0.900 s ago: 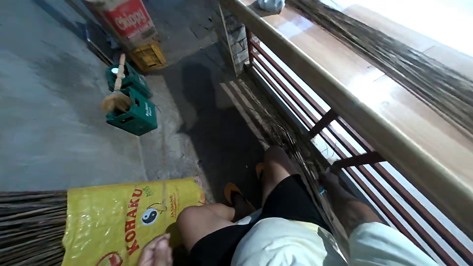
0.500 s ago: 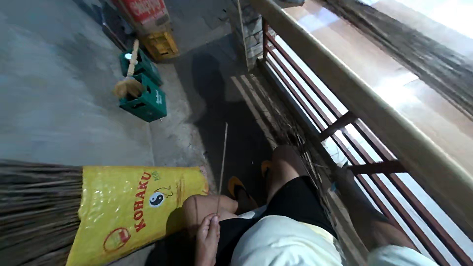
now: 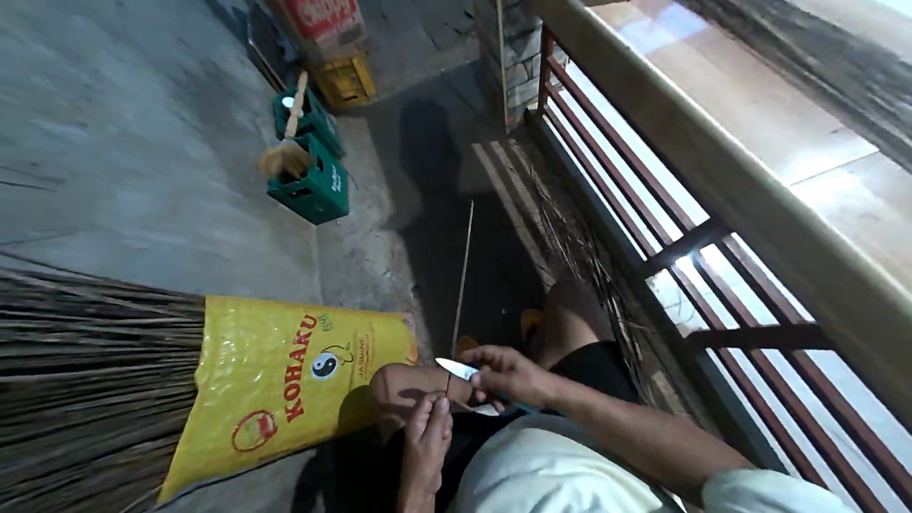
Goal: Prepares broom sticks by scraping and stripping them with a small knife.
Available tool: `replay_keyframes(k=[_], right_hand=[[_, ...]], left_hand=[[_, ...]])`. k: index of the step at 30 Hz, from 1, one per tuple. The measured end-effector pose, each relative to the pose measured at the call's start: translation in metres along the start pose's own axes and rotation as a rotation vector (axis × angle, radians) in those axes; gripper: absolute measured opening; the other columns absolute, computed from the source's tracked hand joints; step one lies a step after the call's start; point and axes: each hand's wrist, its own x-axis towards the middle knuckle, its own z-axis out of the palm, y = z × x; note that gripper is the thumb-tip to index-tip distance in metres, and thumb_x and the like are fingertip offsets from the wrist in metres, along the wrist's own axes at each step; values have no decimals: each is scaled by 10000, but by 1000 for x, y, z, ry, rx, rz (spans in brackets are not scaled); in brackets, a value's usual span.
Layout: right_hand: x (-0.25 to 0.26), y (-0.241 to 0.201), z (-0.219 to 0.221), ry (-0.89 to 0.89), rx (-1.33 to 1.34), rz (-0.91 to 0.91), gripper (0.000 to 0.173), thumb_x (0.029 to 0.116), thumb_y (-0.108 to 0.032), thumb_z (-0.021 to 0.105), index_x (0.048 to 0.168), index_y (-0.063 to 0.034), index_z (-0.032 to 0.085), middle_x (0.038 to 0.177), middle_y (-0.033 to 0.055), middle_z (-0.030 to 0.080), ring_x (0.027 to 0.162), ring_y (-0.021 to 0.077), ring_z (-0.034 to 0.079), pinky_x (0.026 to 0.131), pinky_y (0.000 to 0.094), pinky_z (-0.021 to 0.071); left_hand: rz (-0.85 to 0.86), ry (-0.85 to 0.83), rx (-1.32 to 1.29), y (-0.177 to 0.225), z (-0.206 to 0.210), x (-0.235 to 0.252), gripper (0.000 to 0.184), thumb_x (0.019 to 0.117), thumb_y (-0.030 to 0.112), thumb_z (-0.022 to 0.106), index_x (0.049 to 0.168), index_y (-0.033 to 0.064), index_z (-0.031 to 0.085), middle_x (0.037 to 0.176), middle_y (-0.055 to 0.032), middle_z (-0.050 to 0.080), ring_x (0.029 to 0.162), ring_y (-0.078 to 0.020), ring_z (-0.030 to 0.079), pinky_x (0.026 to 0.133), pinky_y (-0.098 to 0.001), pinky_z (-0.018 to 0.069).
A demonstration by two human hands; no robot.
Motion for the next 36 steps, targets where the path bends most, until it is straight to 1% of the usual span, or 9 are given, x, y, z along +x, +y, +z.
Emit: replay_keyframes(k=[3, 5, 11, 14, 17, 24, 31, 34, 36], right_hand=[[16, 10, 15, -136, 42, -24, 338, 1033, -156, 567, 1340, -17, 550, 829, 27, 680, 562, 64, 582, 501, 224, 497], [18, 9, 20, -172, 43, -16, 264, 1029, -146, 573, 1265, -30, 587, 813, 8, 690, 540, 45, 569, 481, 210, 480], [14, 8, 33, -148, 29, 65, 314, 1034, -136, 577, 1334, -45, 564, 820, 18, 686, 535, 54, 564, 472, 214, 477], [12, 6, 37, -100, 67, 76, 314, 1031, -127, 577, 1332, -39, 575, 810, 12, 681, 534, 51, 563, 472, 210, 476], [10, 1, 36, -75, 102, 114, 283, 1022, -115, 587, 1293, -37, 602, 802, 20, 685, 522, 56, 562, 462, 210, 474], [9, -13, 26, 11, 124, 177, 214, 1012, -85, 576, 1214, -27, 620, 807, 10, 683, 510, 49, 557, 448, 204, 473], [19, -25, -11, 184, 157, 90, 207, 1012, -81, 572, 1208, -13, 590, 791, 10, 677, 534, 54, 571, 469, 199, 479], [18, -15, -3, 190, 124, 24, 206, 1005, -73, 583, 1192, 10, 598, 795, 15, 684, 555, 63, 589, 499, 214, 502], [18, -7, 8, 151, 99, 12, 238, 1009, -85, 577, 1226, 12, 584, 826, 19, 686, 583, 73, 601, 528, 229, 518]], left_hand=[[14, -11, -37, 2, 0, -3, 202, 1032, 185, 440, 1001, 101, 622, 575, 97, 456, 440, 22, 380, 419, -134, 338], [60, 42, -10, 0, 1, -4, 197, 1023, 148, 453, 940, 90, 622, 617, 72, 536, 458, 22, 409, 432, -136, 355], [138, 161, 44, 0, 5, -3, 174, 1011, 93, 497, 1002, 36, 662, 692, 44, 603, 511, -2, 475, 459, -162, 393], [199, 168, 55, -3, 6, -1, 163, 1003, 60, 495, 947, 28, 644, 711, 33, 645, 533, -1, 521, 481, -156, 426], [287, 180, 116, -8, 7, -1, 136, 983, 36, 510, 926, 18, 632, 761, 22, 687, 631, -22, 628, 579, -178, 529], [401, 238, 218, -10, 15, -5, 118, 969, 34, 573, 971, -36, 668, 835, 18, 696, 760, 31, 648, 723, -147, 555], [304, 223, 367, -23, 8, -12, 165, 982, 100, 598, 1012, -25, 702, 860, -8, 699, 752, 39, 622, 725, -139, 527], [175, 88, 291, -18, 1, -9, 266, 1031, 133, 494, 1160, -22, 668, 782, 28, 616, 608, 8, 526, 568, -150, 455], [127, 39, 218, -12, -2, -6, 294, 1045, 146, 470, 1208, -14, 654, 757, 51, 588, 590, -3, 497, 539, -161, 425]])
